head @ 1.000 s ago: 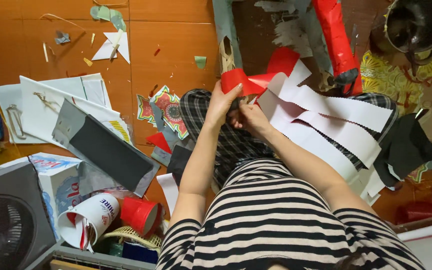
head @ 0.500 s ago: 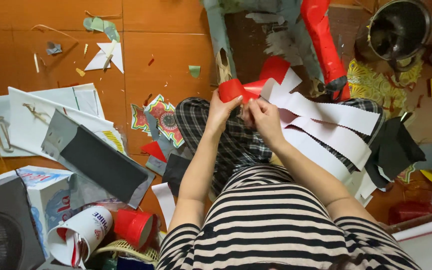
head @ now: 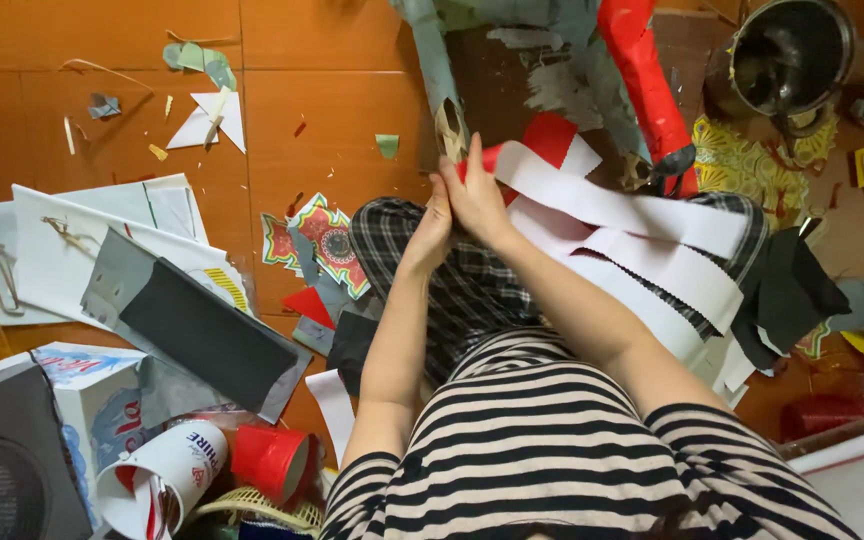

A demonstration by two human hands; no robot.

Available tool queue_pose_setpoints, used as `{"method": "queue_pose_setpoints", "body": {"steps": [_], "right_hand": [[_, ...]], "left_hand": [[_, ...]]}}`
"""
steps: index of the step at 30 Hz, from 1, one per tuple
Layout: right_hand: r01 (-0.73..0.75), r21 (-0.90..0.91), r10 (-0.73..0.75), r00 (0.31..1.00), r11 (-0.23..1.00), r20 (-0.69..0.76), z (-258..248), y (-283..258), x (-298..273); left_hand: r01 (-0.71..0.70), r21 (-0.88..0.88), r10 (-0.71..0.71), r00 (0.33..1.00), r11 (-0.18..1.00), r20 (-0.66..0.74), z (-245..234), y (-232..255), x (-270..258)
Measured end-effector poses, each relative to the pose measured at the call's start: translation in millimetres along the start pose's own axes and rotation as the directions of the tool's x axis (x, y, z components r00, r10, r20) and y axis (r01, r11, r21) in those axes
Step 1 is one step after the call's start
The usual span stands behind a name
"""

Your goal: Applying red decorative tape to the legs of a giraffe-shaped craft object

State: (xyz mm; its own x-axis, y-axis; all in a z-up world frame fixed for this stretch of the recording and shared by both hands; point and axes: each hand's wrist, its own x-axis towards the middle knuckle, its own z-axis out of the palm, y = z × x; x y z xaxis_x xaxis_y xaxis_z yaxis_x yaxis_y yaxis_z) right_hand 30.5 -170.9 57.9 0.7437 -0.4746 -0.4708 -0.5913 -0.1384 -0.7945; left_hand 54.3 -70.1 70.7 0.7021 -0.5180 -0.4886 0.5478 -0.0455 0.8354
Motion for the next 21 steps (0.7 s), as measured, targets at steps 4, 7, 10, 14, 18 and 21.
{"method": "queue_pose_setpoints", "body": {"steps": [4,7,10,14,18,21], "right_hand": [[-0.121,0.041,0.117,0.989,0.992,0.085,10.6,26.4,42.4],[-0.32,0.661,0.207,0.947,0.679,0.246,11.8,41.9,45.4],[-0.3,0.731,0.212,0.954,0.613,0.213,10.1,35.9,38.1],[-0.296,0.79,0.174,0.955,0.537,0.239,15.3,49.7,47.0],[-0.387,0.844,0.205,0.921,0.371,0.332,24.2,69.8,55.1],[-0.438,0.857,0.27,0.889,0.271,0.369,9.5,20.7,21.7]], "left_hand": [[0.102,-0.114,-0.101,0.995,0.988,0.013,-16.9,-36.2,18.5],[0.192,-0.147,-0.19,0.981,0.97,0.031,-11.7,-28.0,4.5],[-0.129,0.173,0.121,0.991,0.976,0.055,-20.0,-37.3,6.9],[-0.213,0.421,0.28,0.954,0.882,-0.104,-18.2,-13.9,-18.5],[-0.303,0.355,0.435,0.811,0.885,-0.392,-43.7,-17.7,-22.5],[-0.274,0.656,0.638,0.65,0.703,-0.412,-84.3,-37.8,-11.5]]}}
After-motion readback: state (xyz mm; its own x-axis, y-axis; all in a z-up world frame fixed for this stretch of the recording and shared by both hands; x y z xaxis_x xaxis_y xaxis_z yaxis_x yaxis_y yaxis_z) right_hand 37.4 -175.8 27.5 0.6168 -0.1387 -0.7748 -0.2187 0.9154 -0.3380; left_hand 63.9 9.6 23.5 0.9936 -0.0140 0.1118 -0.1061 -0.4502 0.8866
